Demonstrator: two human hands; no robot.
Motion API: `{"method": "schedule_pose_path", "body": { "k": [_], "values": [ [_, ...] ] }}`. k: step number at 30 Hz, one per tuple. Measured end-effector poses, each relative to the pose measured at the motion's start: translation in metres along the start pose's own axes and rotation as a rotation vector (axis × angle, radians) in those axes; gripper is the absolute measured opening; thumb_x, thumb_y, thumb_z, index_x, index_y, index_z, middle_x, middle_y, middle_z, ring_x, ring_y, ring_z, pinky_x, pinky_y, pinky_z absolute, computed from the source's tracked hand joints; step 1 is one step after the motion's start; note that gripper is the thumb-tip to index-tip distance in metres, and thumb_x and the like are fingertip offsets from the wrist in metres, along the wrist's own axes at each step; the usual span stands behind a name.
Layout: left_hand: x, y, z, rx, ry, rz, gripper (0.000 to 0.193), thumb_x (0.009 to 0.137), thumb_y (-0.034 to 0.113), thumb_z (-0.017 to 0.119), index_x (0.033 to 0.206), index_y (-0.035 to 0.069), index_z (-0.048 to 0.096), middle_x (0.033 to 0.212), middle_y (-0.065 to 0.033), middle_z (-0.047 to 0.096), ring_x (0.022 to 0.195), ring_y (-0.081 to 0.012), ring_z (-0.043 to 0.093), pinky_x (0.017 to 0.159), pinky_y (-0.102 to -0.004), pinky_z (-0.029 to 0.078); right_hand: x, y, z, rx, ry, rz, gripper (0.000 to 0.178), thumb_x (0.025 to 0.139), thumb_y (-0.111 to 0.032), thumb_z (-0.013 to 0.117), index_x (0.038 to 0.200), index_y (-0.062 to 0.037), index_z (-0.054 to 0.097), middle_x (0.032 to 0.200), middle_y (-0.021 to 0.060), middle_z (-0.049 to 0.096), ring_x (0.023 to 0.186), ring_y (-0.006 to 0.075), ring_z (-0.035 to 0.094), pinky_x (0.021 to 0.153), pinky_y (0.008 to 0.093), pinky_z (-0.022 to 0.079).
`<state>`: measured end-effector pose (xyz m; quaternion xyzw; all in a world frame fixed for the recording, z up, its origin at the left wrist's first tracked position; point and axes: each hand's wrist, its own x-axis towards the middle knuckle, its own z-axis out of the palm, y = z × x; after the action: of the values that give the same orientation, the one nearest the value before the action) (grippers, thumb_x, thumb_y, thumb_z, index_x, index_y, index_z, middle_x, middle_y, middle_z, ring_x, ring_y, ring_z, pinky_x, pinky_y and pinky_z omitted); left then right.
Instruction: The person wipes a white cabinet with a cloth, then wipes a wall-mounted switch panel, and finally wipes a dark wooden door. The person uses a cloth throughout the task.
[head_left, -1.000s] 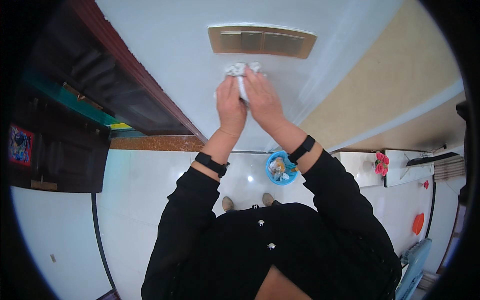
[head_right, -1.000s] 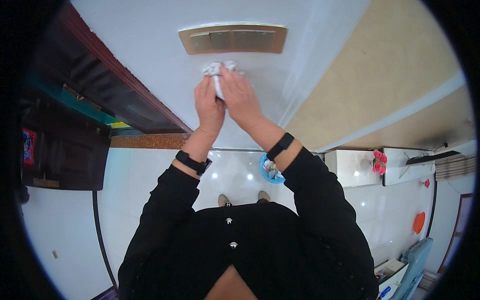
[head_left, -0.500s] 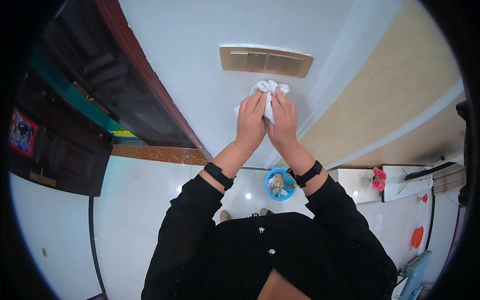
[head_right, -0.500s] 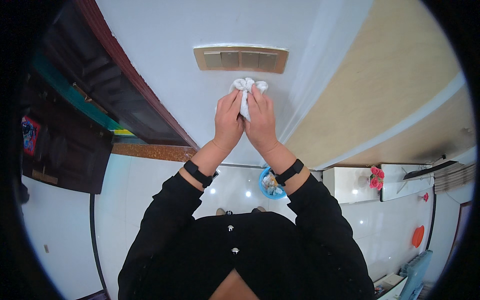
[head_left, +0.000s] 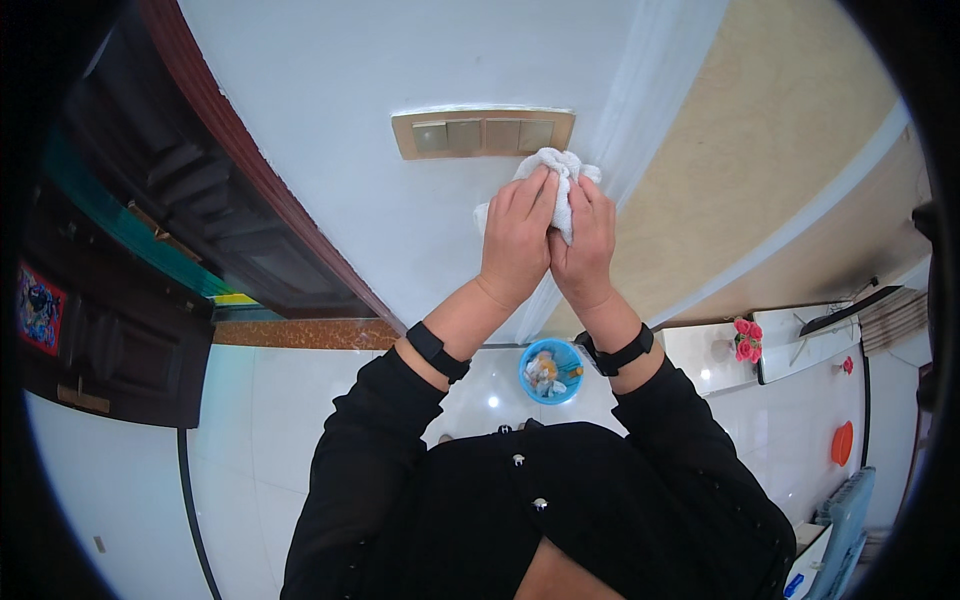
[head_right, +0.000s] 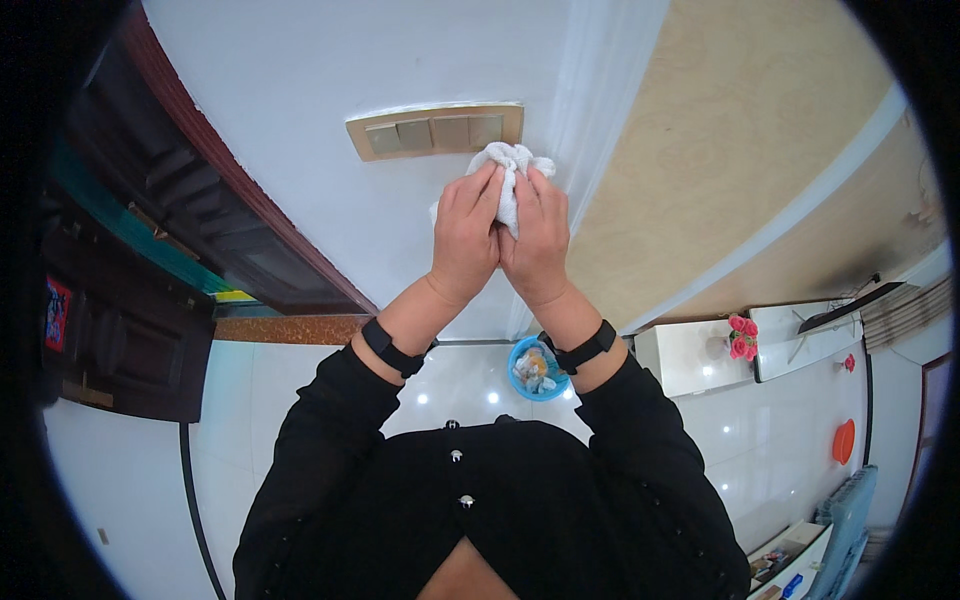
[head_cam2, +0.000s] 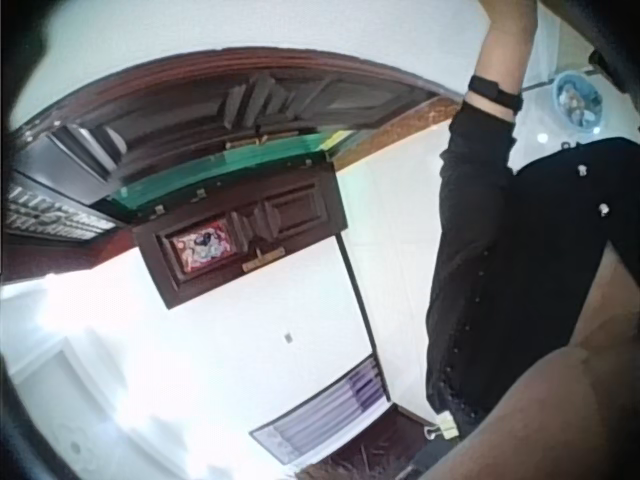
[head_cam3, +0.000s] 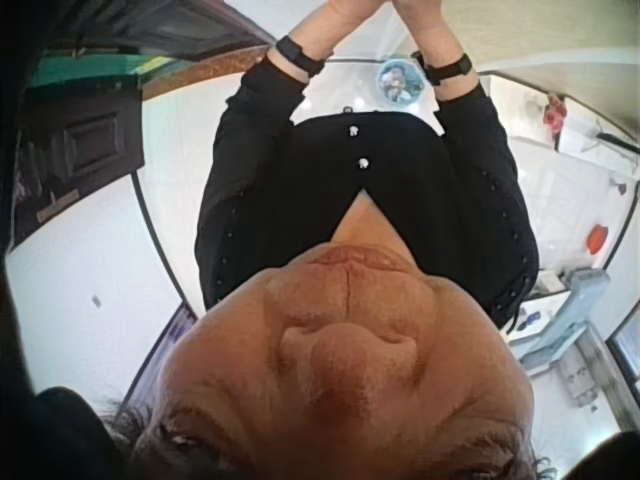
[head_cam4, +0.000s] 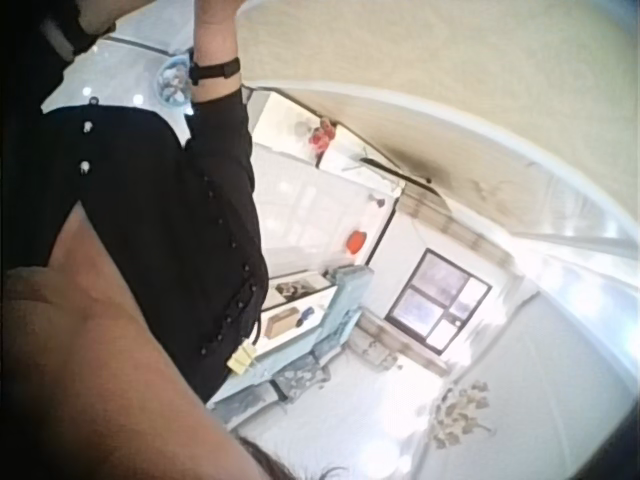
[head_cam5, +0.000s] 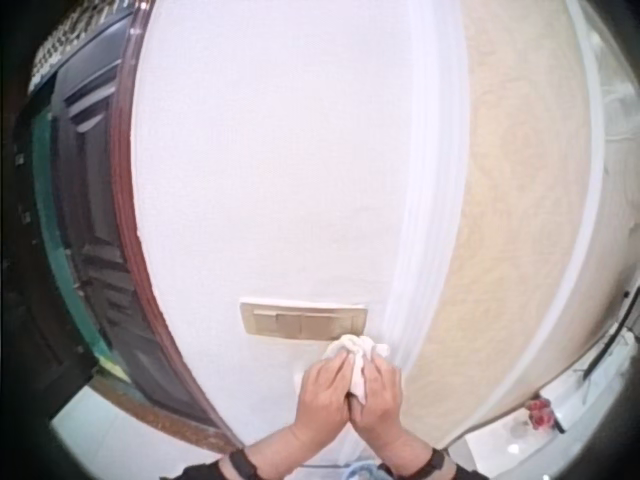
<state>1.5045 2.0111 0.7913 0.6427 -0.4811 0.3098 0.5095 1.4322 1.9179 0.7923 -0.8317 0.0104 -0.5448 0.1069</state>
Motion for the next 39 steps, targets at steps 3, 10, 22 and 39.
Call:
{"method": "schedule_pose_path", "body": {
  "k": [3,10,22,39],
  "values": [
    [0.002,-0.005,0.001,0.035,0.055,0.010,0.048,0.078,0.002,0.065,0.126,-0.003,0.061,0.129,-0.0183,0.060,0.108,-0.0351,0.057,0.094,-0.0436,0.047,0.009,0.000,0.004,0.018,0.021,-0.083,0.052,0.078,0.001,0.066,0.129,0.0036,0.057,0.135,0.0240,0.055,0.110,0.0383,0.057,0.093,0.0439,0.047],
    [0.022,-0.017,0.002,0.095,0.115,0.022,0.048,0.077,0.000,0.067,0.125,-0.004,0.061,0.129,-0.0195,0.061,0.108,-0.0362,0.058,0.095,-0.0430,0.049,0.035,0.002,0.013,-0.065,-0.027,-0.111,0.051,0.078,0.001,0.068,0.128,0.0038,0.058,0.140,0.0192,0.054,0.108,0.0368,0.057,0.094,0.0432,0.047],
    [0.005,-0.018,0.011,0.138,0.100,0.022,0.046,0.077,-0.002,0.068,0.122,-0.006,0.062,0.127,-0.0219,0.062,0.110,-0.0357,0.060,0.095,-0.0412,0.051,0.016,0.011,0.015,-0.112,-0.056,-0.135,0.050,0.077,0.000,0.068,0.126,0.0050,0.058,0.138,0.0199,0.055,0.108,0.0355,0.058,0.092,0.0420,0.049],
    [-0.002,-0.011,0.014,0.076,0.100,-0.014,0.048,0.077,-0.007,0.065,0.124,-0.004,0.062,0.127,-0.0208,0.062,0.108,-0.0372,0.060,0.094,-0.0415,0.051,0.005,0.009,0.009,-0.134,-0.039,-0.091,0.050,0.077,-0.002,0.071,0.125,0.0027,0.059,0.137,0.0166,0.056,0.108,0.0334,0.058,0.092,0.0413,0.050]
  ]
}}
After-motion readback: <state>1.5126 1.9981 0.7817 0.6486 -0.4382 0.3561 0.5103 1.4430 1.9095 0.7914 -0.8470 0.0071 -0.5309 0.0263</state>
